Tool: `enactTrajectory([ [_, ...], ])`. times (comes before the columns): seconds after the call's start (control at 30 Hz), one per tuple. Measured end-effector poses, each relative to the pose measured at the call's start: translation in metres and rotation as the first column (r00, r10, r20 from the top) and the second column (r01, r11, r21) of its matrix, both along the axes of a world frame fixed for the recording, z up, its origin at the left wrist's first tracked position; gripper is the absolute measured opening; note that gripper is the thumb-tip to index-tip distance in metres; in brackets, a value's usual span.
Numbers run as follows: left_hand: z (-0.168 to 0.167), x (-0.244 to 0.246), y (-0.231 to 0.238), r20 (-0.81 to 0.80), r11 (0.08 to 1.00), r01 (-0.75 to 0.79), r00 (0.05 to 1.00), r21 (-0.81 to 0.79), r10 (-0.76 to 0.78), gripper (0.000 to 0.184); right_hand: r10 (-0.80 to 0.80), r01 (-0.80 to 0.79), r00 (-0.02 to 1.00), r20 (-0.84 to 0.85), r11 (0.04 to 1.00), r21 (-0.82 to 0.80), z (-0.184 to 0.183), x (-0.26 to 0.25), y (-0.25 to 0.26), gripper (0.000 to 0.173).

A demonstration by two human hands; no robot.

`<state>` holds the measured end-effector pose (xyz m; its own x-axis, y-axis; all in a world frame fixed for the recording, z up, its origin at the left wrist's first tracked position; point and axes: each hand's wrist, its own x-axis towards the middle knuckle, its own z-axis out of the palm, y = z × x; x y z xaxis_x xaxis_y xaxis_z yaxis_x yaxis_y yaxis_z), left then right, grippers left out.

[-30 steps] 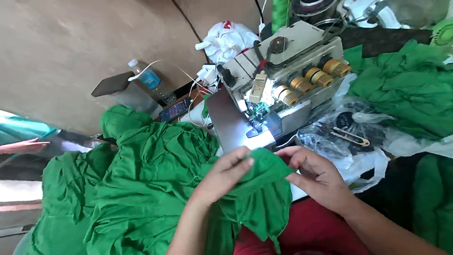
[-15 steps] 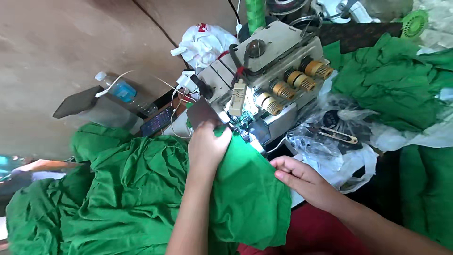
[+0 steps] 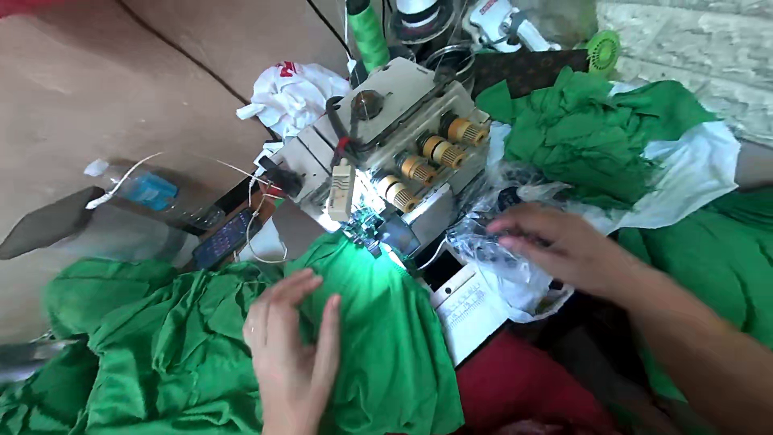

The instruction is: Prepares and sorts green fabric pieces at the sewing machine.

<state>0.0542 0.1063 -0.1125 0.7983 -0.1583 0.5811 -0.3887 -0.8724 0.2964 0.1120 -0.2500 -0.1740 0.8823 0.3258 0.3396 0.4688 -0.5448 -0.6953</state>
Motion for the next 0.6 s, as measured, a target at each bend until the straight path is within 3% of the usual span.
enactTrajectory([
  [0.17,0.006,-0.045,-0.004,-0.082,0.991,0.128,0.989,0.027,-0.125,0.019,-0.220,0.238,0.969,0.111,0.951,-0.199,0.008,0.024,-0.045,0.015],
  [0.37,0.020,-0.060,-0.010,-0.144,0.970,0.239,0.962,0.043,-0.231,0.013,-0.033,0.102,0.974,0.224,0.947,-0.304,-0.003,0.038,-0.032,0.011],
  [0.5,0.026,-0.064,-0.014,-0.173,0.960,0.275,0.950,0.061,-0.261,0.011,-0.074,0.143,0.984,0.161,0.868,-0.475,0.001,0.047,-0.020,0.010],
  [0.6,0.024,-0.066,-0.014,-0.205,0.961,0.260,0.950,0.091,-0.237,0.012,-0.093,0.119,0.993,0.075,0.821,-0.558,-0.003,0.056,-0.019,0.021],
])
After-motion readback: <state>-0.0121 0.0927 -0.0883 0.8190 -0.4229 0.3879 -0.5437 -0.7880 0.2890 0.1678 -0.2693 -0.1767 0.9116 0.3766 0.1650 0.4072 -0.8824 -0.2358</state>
